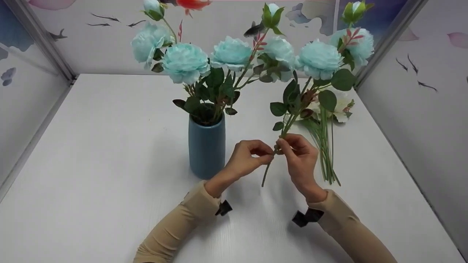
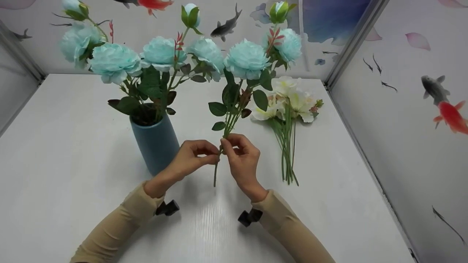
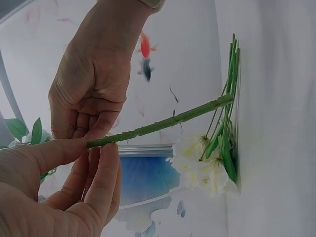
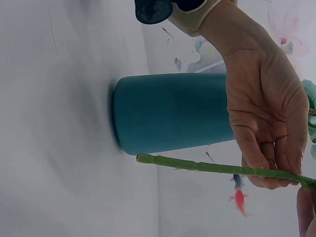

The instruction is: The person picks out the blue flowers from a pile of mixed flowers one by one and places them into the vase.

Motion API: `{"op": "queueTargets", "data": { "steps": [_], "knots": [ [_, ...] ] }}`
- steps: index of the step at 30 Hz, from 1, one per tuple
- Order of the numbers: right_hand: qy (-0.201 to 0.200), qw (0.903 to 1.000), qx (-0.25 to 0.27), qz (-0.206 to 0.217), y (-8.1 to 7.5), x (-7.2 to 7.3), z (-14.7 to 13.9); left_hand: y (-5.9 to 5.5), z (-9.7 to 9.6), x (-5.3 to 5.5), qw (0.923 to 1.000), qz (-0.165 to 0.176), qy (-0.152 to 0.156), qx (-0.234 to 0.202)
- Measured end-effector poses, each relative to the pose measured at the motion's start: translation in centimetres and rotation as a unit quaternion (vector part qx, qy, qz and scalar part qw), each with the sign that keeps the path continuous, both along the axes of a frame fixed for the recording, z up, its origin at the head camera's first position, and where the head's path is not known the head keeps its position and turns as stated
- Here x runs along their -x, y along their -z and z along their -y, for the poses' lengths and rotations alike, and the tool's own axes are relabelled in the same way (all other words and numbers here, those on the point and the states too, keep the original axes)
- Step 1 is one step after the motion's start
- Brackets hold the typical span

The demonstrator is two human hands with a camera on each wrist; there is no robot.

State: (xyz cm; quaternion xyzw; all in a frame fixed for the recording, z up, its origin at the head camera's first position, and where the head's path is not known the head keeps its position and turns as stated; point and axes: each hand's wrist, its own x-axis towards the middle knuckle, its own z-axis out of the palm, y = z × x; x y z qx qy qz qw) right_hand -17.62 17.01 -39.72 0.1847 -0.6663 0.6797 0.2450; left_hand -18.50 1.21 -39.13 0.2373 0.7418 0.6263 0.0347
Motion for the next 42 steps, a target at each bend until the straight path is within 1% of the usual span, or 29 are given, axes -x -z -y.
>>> {"op": "queueTargets", "data": {
  "steps": [8,14,23,26,29,33,36,39,42],
  "knots": [
    [-0.006,1.0,0.003,-0.005,0.1,0.1,0.2,0.1,0.1,0.0,0.9996,-0.028,-0.001,0.0],
    [-0.007,1.0,0.007,0.001,0.1,0.2,0.4,0.3,0.1,0.1,0.998,-0.058,-0.008,0.021],
    [-0.018,0.9997,0.013,-0.002,0.3,0.4,0.5,0.2,0.3,0.1,0.9972,-0.071,-0.019,0.013],
    [-0.025,0.9996,0.014,-0.008,0.2,0.5,0.5,0.0,0.4,0.0,0.9968,-0.076,-0.023,0.007],
    [-0.034,0.9989,0.027,-0.017,0.3,0.5,0.5,-0.1,0.5,0.0,0.9963,-0.083,-0.021,-0.001],
    [-0.043,0.9982,0.04,-0.016,0.5,0.7,0.5,-0.4,0.8,-0.1,0.9948,-0.1,-0.017,-0.004],
    [-0.041,0.9982,0.043,-0.007,0.7,1.0,0.4,-0.9,1.0,-0.5,0.9937,-0.112,-0.01,-0.005],
    [-0.043,0.9975,0.056,0.004,0.9,1.3,0.5,-1.5,1.1,-1.0,0.992,-0.125,-0.003,-0.01],
    [-0.047,0.9968,0.063,0.012,1.1,1.7,0.7,-2.1,1.2,-1.6,0.989,-0.147,0.0,-0.018]
  ]
}}
